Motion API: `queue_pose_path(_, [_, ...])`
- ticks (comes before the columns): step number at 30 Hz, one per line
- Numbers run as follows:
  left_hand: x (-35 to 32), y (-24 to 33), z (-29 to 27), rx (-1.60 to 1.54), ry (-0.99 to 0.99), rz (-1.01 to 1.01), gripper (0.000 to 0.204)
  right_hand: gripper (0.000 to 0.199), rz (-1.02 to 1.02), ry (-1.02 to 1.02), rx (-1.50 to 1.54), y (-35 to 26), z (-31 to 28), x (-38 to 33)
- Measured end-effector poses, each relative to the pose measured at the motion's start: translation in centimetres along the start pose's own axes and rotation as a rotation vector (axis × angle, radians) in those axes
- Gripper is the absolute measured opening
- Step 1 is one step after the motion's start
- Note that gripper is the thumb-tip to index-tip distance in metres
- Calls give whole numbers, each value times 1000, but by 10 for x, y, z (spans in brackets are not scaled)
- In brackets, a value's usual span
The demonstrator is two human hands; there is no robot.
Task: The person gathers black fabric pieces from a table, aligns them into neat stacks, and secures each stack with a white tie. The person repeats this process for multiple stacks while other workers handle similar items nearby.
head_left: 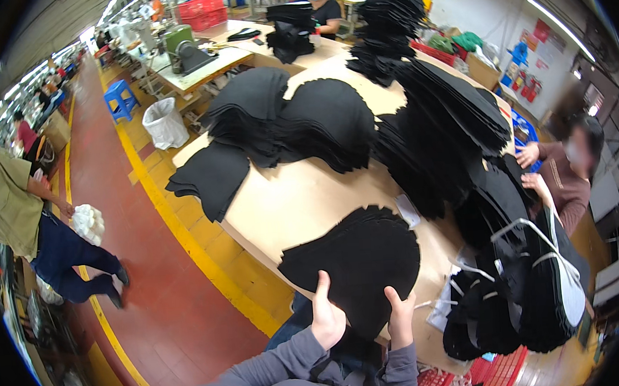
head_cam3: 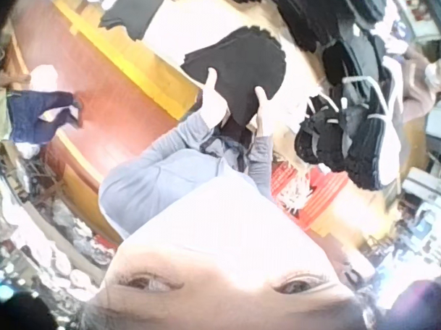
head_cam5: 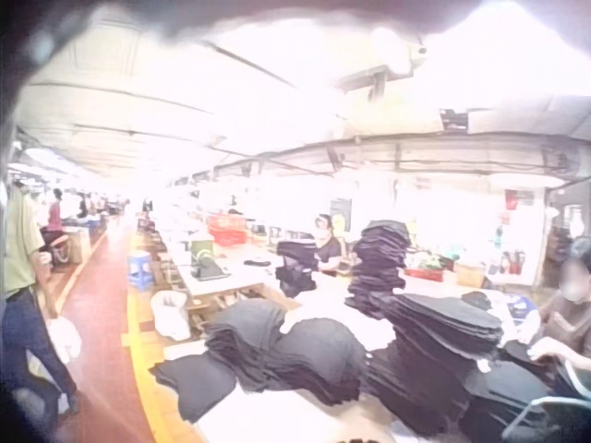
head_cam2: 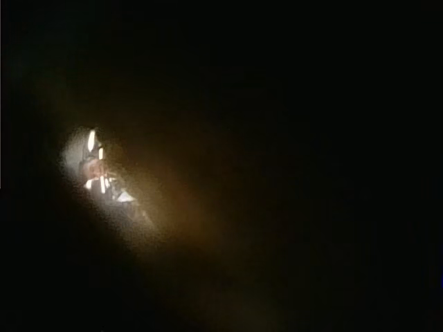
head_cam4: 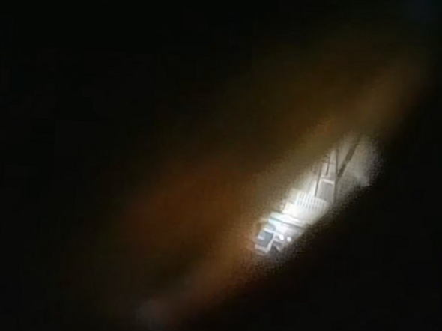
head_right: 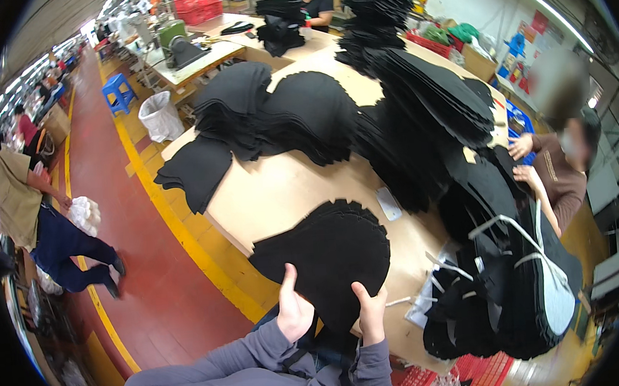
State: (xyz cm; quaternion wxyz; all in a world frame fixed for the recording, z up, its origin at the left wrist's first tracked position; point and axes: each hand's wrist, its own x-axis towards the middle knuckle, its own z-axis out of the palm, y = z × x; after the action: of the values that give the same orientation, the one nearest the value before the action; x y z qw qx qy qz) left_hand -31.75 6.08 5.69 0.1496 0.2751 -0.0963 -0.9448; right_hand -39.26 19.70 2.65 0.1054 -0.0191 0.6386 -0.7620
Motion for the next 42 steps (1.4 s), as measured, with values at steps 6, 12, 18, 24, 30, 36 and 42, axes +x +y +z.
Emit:
queue_pose_path(6, [13, 60, -1, 674, -246, -825, 31, 36, 51, 41, -235, 53, -24, 50])
queue_pose_path(12, [206, 154, 125, 1871, -810, 1573, 36, 30, 2, 63, -257, 47, -15, 40])
queue_pose_path(18, [360, 216, 172, 2635, -768, 1133, 81, 32, -35, 104, -288, 60, -19, 40])
queue_pose_path(24, [392, 220, 166, 2592, -835, 977, 68, 32, -56, 106, -231, 56, -19, 38])
queue_pose_path(30, [383, 213, 156, 2566, -758, 905, 76, 30, -81, 105, -237, 56, -15, 36])
queue_pose_path(36, [403, 237, 160, 1846, -811, 499, 44, 29, -67, 103, -238, 57, -19, 36])
queue_pose_path(42, [387, 231, 155, 1210, -358, 1022, 26, 29, -63, 65, -201, 58, -14, 36])
